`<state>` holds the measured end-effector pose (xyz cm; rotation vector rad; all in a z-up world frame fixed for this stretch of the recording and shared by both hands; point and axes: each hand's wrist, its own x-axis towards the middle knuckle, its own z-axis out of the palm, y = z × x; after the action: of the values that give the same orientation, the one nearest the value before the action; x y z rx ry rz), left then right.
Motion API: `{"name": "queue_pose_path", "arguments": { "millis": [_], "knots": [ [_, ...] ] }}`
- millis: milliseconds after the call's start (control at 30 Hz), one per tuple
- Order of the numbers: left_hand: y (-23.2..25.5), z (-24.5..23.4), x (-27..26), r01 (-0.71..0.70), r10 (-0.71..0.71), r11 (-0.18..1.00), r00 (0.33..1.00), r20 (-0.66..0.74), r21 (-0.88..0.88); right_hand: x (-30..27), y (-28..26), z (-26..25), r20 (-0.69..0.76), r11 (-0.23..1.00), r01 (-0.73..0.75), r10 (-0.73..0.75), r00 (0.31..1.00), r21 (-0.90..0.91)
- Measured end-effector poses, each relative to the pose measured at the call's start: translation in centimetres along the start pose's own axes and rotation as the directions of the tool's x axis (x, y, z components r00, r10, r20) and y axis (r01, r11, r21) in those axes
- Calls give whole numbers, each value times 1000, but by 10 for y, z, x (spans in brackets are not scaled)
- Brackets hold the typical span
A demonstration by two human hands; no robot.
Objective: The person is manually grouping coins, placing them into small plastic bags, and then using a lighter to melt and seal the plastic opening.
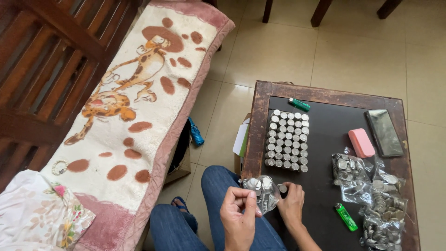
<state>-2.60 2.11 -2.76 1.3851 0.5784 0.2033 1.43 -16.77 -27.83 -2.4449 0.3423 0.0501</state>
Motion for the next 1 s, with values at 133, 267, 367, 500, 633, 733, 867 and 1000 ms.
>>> {"name": "queue_pose_path", "arguments": {
  "millis": [133, 267, 367, 500, 633, 733, 867, 1000],
  "knots": [
    [-1, 3, 0, -38, 39, 999, 999, 9, -24, 11, -18, -19, 201, 976, 207, -191, 961, -65],
    [-1, 5, 0, -73, 73, 997, 997, 10, -26, 22, -32, -16, 417, 914, 269, -127, 900, -304],
    [2, 5, -1, -76, 76, 997, 997, 11, 11, 17, -28, -13, 425, 866, 343, -173, 888, -364],
    [5, 10, 0, -106, 106, 994, 994, 37, -14, 14, -11, -13, 408, 862, 380, -231, 883, -334],
    [9, 16, -1, -70, 69, 998, 996, 62, 6, 28, 30, -20, 290, 996, 73, -56, 955, -48],
    [12, 20, -3, -45, 41, 998, 996, 76, 45, 23, -3, -99, 291, 884, -239, 125, 948, 401],
    [12, 27, -4, -100, 98, 995, 990, 99, 20, 2, -161, -260, 297, 873, -161, 19, 955, 460],
    [-1, 26, -2, -127, 127, 992, 991, 42, 6, -8, -225, -283, 346, 902, 222, -355, 868, 370]
  ]
}}
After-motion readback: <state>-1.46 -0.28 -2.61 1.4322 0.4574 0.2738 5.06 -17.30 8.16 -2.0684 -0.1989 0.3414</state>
